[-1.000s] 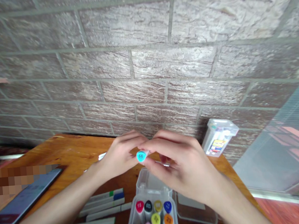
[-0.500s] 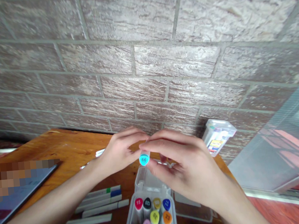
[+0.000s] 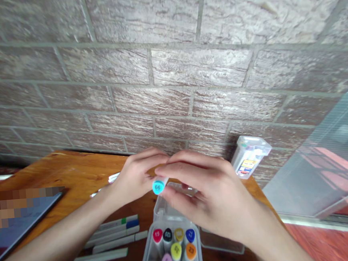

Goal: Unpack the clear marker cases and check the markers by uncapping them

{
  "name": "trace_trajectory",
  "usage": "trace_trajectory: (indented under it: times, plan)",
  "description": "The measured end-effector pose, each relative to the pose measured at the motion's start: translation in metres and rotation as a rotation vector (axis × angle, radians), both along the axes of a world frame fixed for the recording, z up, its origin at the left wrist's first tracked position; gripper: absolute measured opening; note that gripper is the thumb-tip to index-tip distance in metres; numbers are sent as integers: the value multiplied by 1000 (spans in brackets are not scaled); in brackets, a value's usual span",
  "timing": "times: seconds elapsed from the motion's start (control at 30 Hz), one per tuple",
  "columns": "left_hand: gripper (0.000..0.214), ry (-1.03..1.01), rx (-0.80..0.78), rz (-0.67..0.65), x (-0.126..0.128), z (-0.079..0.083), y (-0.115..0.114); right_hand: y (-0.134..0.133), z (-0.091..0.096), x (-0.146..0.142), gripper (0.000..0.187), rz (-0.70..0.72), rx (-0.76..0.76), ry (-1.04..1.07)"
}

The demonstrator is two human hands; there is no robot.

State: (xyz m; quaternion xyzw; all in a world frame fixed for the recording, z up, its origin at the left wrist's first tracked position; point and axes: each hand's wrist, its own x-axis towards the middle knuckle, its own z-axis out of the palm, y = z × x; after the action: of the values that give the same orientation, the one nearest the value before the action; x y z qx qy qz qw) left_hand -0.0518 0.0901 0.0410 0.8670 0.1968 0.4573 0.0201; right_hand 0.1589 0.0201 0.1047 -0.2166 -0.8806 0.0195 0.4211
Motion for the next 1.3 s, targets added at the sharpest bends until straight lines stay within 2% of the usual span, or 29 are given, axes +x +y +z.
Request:
trace_trajectory:
  times: [0.77,1.0,1.1,1.3]
  plan:
    - [15,4,-13,7,1,-1,-2,-4,2,0,14,-15,13,-30]
    - [14,-18,27,28,2,0,-3,-1,1,7,26,-26,-22,-1]
    - [11,-20,37,30,2,-1,-3,0,1,12,28,-79,-35,9]
    - [8,-17,39,52,2,-3,-3,3,-3,14,14,-242,-100,153]
